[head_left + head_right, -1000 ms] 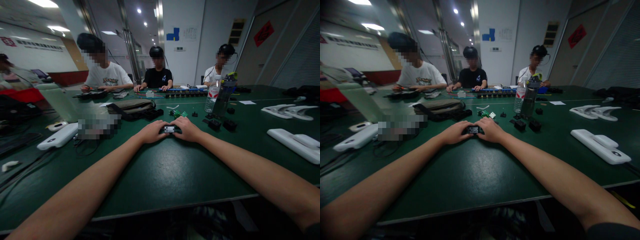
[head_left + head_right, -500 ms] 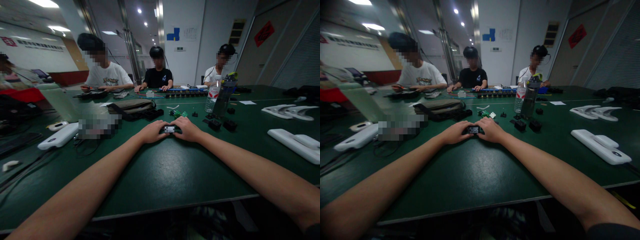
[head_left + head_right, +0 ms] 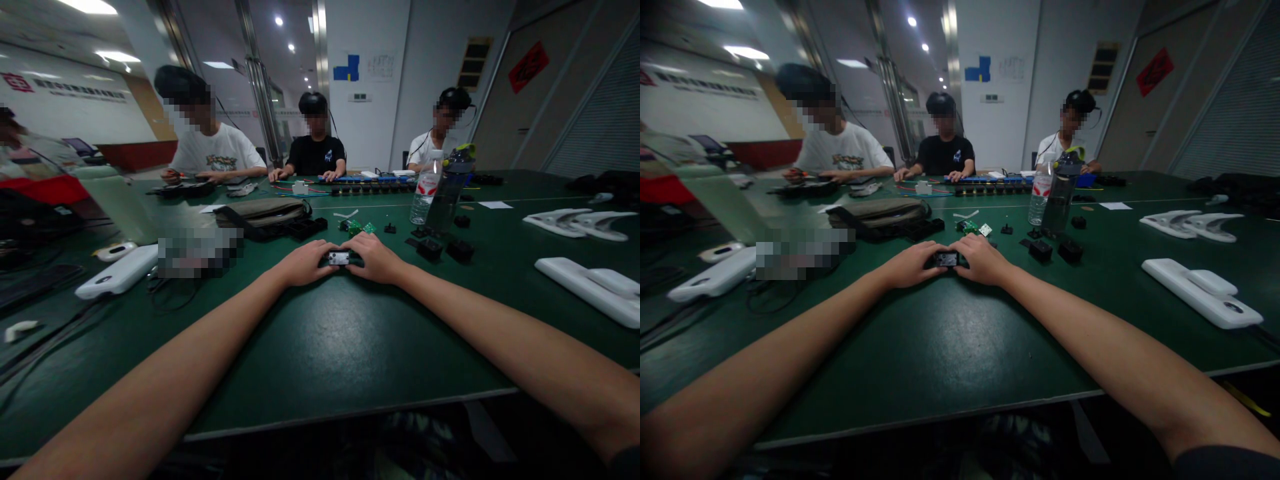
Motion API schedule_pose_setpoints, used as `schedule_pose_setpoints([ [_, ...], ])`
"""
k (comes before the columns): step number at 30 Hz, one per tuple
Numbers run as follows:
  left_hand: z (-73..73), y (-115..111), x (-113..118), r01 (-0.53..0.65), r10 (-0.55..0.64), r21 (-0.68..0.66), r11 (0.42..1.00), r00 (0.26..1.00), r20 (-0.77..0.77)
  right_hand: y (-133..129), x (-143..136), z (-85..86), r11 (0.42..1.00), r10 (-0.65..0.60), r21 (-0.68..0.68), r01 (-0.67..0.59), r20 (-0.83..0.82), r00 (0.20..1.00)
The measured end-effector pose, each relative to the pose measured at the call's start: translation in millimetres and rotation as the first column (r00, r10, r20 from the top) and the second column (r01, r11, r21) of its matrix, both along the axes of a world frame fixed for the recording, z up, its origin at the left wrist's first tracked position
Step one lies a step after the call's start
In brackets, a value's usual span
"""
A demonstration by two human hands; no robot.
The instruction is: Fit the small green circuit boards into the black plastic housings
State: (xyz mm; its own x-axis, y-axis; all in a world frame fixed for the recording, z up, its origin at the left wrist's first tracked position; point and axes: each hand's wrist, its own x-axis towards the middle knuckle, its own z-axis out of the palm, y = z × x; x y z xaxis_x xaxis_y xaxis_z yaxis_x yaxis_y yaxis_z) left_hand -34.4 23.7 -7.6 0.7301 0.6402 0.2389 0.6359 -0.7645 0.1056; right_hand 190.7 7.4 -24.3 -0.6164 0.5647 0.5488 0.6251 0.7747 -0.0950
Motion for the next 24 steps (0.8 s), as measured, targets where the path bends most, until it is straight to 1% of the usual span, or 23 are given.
schedule_pose_setpoints([
  [11,0.2,0.4,1.3,-0.012,0.012,-0.032,0.999,1.000,0.008,1.1,0.2,-1.1,1.000,0.005,0.015,-0.005,-0.004,1.000],
  [18,-0.3,0.5,1.4,-0.012,0.012,-0.019,1.000,1.000,0.006,0.4,0.3,0.2,1.000,-0.005,0.021,0.005,0.017,1.000],
  [24,1.6,-0.8,1.4,-0.008,0.008,-0.024,1.000,1.000,0.011,1.3,0.7,-0.9,1.000,0.004,0.021,-0.004,-0.001,1.000],
])
